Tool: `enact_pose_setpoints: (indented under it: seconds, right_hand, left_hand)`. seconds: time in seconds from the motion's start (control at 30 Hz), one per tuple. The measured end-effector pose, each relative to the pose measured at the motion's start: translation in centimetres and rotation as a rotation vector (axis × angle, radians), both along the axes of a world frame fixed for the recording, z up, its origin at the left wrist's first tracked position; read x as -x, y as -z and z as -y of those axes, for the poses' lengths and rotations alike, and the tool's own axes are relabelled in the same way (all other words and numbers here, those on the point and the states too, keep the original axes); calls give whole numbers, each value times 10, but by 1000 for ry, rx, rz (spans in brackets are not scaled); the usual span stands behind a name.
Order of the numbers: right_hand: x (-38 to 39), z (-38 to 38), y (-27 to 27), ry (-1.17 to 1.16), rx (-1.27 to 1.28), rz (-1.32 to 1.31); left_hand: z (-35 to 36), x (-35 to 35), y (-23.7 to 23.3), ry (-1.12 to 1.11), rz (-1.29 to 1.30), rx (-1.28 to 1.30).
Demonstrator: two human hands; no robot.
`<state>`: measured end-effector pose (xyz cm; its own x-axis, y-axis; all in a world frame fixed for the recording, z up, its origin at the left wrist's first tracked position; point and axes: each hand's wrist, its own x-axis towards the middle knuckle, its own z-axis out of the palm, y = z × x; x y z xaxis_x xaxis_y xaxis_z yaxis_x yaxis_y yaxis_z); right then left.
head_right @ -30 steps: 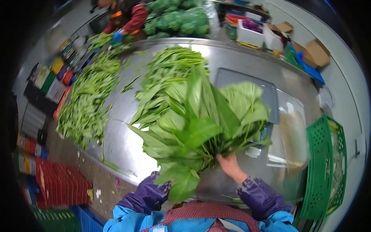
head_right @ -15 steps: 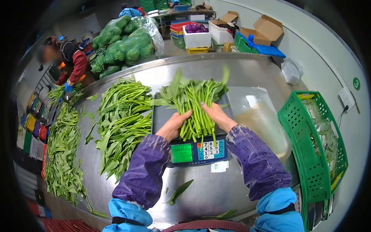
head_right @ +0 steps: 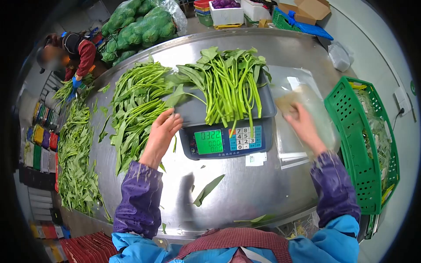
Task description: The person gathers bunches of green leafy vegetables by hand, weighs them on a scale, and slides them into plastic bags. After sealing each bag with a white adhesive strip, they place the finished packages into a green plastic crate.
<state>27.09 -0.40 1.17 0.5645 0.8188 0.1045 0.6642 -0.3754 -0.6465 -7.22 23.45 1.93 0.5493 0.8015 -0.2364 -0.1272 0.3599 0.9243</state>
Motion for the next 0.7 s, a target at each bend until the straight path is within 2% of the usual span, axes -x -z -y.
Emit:
enact_pose_setpoints:
  seconds: [0.07,0.1,0.17,0.27,0.37,0.47,0.5,0.57,0.6,0.67,0.7]
  right_hand:
    - [1,50,20,-55,76,471]
    - [15,65,21,-57,76,472]
    - [36,89,17,50,383,631]
    - [33,102,27,83,517,717]
    - [-16,125,76,56,634,726]
    - [8,124,46,7,581,780]
    - [19,120,26,9,581,778]
    - [43,105,-19,-218,911,530]
    - [47,94,-31,-207,911,530]
    - [44,67,-53,-291,432,165]
    - [34,48,-51,-264,304,22]
  left_hand:
    - [8,23,3,-26,-12,30]
    - [13,32,8,-49,-14,38]
    - [18,45,17,-51,-15,45]
    - [22,50,21,-55,-5,52]
    - [25,47,17,-77,33,45]
    - [24,41,5,-66,-2,7]
    - [23,38,2,-61,-12,-19]
    - [17,31,0,-16,-36,-71]
    - [14,24,-3,-8,-31,-74]
    - [9,4,-11,16,-126,-71]
    - [4,-8,-11,81,-156,-81]
